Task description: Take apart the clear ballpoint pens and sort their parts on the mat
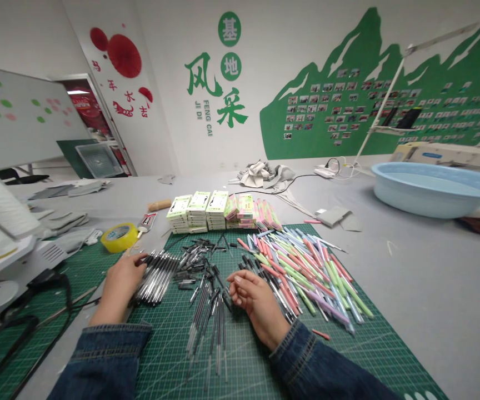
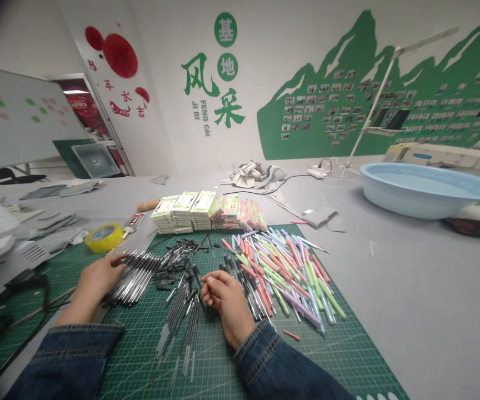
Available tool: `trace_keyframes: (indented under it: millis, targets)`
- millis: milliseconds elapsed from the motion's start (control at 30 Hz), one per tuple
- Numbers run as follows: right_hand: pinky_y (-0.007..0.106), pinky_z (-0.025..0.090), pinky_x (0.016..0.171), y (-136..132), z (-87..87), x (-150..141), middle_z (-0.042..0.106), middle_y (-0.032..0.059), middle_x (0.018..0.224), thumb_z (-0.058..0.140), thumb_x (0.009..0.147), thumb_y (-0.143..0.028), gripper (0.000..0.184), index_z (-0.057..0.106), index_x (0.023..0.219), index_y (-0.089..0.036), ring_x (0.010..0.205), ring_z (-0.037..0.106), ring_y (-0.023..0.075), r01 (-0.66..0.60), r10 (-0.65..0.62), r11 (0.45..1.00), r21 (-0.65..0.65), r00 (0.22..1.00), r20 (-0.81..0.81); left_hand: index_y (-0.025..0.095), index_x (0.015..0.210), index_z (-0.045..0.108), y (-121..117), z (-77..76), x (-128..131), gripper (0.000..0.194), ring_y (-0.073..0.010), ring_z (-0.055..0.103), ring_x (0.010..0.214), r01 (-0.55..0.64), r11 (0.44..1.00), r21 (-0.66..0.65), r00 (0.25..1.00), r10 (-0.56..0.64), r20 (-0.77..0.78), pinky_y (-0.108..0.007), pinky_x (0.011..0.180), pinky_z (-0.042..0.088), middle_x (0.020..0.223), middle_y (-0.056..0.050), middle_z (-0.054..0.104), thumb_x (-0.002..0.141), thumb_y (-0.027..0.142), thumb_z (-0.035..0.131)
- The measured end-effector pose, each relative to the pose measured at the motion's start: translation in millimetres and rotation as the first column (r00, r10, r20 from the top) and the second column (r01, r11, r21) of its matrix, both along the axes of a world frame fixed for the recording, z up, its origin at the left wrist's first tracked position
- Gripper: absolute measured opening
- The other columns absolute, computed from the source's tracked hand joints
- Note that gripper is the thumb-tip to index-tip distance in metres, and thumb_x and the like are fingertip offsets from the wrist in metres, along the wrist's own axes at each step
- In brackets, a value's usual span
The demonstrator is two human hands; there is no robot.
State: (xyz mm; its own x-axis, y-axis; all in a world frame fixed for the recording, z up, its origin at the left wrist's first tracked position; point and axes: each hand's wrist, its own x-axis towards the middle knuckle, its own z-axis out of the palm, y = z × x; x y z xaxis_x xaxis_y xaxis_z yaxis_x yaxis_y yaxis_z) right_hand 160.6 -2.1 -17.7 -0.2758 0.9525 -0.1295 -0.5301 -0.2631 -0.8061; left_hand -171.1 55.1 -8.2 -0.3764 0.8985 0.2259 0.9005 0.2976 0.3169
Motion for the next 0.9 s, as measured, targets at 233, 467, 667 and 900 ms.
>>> trace_keyframes:
  millis: [233,467,667,900]
  targets:
    - [0.018,0.036,0.055,1.1,-0.9,1.3,0.059,0.0018,0.066,0.066,0.076,-0.028,0.017,0.065,0.082,-0.012,0.056,0.050,0.0070,0.013,-0.013,1.000,0.004,1.000,-0.002,0.020,0.102,0.072,-1.9,3.5,2.5,0.034,-0.0298,0.066,0.091,-0.003,0.999,-0.054,0.998,-0.001,-0.070,-0.035,0.079,0.047,0.096,-0.012,0.073,0.077,0.032,0.052]
    - [0.018,0.037,0.055,1.2,-3.6,1.5,0.059,0.0015,0.066,0.065,0.076,-0.027,0.016,0.065,0.082,-0.012,0.056,0.050,0.0071,0.025,-0.025,0.999,0.019,1.000,0.008,0.020,0.099,0.072,-3.1,5.2,4.9,0.034,-0.0308,0.065,0.090,0.002,0.999,-0.052,0.998,-0.005,-0.058,-0.037,0.076,0.048,0.097,-0.013,0.073,0.079,0.036,0.050]
    - [0.018,0.036,0.054,3.7,-6.8,1.4,0.058,0.0009,0.065,0.063,0.076,-0.027,0.016,0.064,0.082,-0.013,0.055,0.049,0.0073,0.047,-0.049,0.998,0.047,0.998,0.043,0.021,0.098,0.070,-7.5,16.4,22.9,0.033,-0.0298,0.064,0.092,0.057,0.998,0.035,0.993,-0.053,-0.110,-0.038,0.079,0.047,0.101,-0.010,0.072,0.081,0.036,0.046]
    - [0.020,0.034,0.051,9.3,-12.4,1.8,0.057,-0.0011,0.062,0.056,0.075,-0.023,0.012,0.061,0.082,-0.015,0.054,0.048,0.0093,0.155,-0.185,0.979,0.135,0.950,0.251,0.022,0.098,0.069,4.8,13.2,93.9,0.031,-0.0228,0.061,0.098,0.447,0.884,0.139,0.895,-0.442,-0.069,-0.034,0.090,0.044,0.104,-0.005,0.070,0.084,0.033,0.044]
